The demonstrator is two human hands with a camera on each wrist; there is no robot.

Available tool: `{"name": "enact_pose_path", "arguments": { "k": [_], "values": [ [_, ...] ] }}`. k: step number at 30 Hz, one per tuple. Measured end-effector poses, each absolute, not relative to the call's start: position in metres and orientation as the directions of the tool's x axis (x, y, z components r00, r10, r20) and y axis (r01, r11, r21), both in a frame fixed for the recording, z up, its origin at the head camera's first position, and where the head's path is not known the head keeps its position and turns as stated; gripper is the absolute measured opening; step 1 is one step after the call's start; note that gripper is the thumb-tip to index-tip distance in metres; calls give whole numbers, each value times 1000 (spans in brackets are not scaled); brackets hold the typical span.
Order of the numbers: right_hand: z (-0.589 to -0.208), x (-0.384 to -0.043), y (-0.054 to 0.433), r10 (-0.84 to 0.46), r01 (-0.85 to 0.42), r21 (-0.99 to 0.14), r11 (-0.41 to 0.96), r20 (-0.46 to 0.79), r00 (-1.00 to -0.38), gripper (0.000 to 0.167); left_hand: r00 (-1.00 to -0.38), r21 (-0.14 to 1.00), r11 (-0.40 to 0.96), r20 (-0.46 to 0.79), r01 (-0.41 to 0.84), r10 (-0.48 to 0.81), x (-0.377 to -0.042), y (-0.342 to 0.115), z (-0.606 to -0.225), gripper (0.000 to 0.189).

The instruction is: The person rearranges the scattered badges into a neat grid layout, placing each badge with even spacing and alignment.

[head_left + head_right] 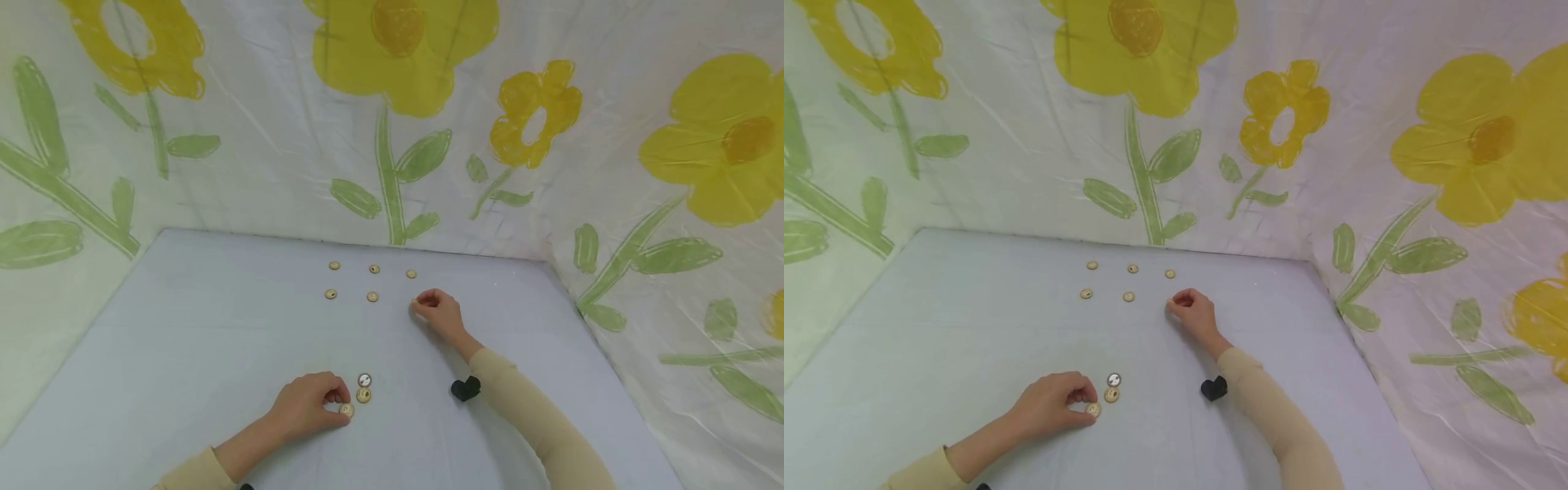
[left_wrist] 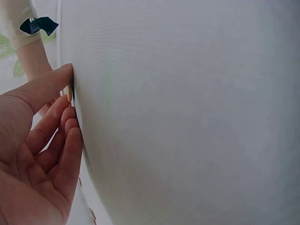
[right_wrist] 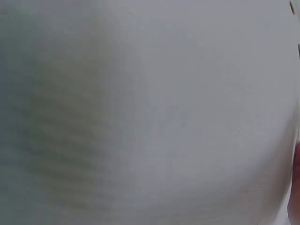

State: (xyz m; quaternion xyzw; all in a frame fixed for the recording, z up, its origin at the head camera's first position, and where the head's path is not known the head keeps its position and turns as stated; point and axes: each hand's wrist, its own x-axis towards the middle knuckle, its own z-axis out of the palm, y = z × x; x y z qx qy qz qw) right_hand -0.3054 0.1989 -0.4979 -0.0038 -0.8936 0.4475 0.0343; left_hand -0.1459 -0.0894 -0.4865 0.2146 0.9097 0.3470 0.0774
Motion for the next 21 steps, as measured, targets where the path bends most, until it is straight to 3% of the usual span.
{"name": "enact_pose_path", "arguments": {
  "k": [21],
  "values": [
    [-498, -316, 192, -19, -108, -734, 671, 128, -992, 15, -894, 664, 662, 20, 347, 448, -146, -90, -489, 22]
  ]
}}
